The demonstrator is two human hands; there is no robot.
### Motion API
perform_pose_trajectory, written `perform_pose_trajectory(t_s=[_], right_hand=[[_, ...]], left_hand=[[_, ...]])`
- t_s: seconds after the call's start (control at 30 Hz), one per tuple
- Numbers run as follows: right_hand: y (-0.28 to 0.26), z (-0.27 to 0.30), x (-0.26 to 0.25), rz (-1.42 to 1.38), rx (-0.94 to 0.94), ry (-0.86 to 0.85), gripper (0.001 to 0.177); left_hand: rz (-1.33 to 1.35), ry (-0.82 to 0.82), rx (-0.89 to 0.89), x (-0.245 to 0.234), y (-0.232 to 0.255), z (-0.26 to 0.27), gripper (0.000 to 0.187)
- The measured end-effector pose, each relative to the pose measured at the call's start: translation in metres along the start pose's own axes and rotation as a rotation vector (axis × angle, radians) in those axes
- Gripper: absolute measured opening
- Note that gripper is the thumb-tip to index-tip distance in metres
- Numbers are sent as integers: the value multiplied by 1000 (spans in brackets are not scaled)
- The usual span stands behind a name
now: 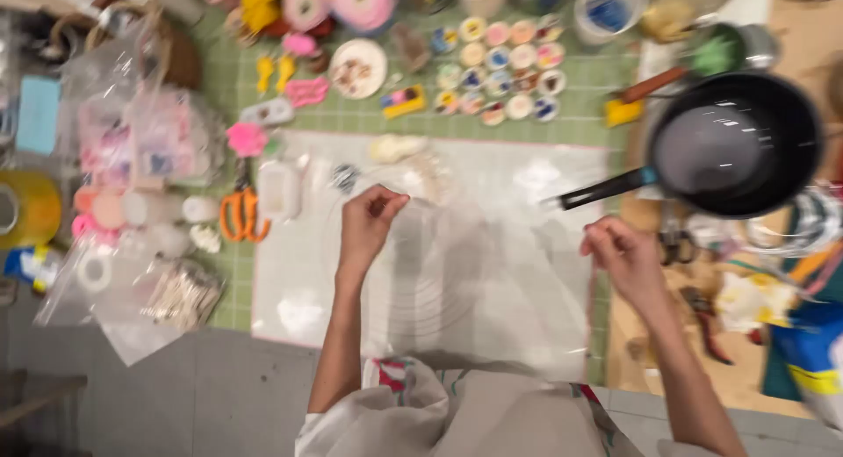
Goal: Preparing candle wicks by threading them through metal sustainers and cutting them to size for candle production.
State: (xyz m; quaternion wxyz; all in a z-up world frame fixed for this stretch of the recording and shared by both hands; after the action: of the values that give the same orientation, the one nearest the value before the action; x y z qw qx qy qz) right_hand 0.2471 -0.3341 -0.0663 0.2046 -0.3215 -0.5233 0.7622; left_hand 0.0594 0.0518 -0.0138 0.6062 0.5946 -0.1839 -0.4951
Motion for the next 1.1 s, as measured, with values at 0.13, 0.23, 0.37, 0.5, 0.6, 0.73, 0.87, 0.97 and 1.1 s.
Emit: perform_pose_trajectory(t_s=[0.13, 0.23, 0.37, 0.5, 0.6, 0.73, 0.87, 0.97, 1.1], right_hand=[[-37, 0, 128, -86, -45, -127, 22], [-58, -5, 193, 28, 37, -193, 19], [-49, -28, 243, 132, -54, -174, 26], [-36, -31, 268, 169, -176, -115, 25], [-38, -19, 281, 302, -220, -82, 25], [-44, -2, 290, 433, -347, -7, 24], [-71, 2, 297, 532, -390, 10, 29], [-72, -20, 303, 640, -400, -21, 32], [-51, -48, 317, 858, -344, -83, 24]], left_hand=[[-71, 141, -35, -75, -35, 28, 32], [14, 319, 141, -115, -95, 50, 48], [210, 408, 236, -145, -151, 58, 61], [288, 354, 412, -141, -172, 58, 52], [261, 242, 428, -128, -179, 56, 31], [-105, 168, 581, -104, -128, 85, 26], [-207, -25, 509, -76, -137, 82, 46], [-227, -78, 472, -63, -155, 66, 47], [-245, -105, 469, -54, -164, 51, 37]])
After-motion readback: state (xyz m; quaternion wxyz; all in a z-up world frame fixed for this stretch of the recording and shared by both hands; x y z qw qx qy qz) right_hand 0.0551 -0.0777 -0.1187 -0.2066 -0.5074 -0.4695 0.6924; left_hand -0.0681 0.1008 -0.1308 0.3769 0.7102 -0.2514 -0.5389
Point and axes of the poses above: each hand's wrist, its own z-axis away from the middle knuckle, its own x-axis out of the palm, y = z × x, the point moved 8 cm from there along -z, towards the middle knuckle, and after that the axes turned 8 degrees about -y, right-handed, at the moved point
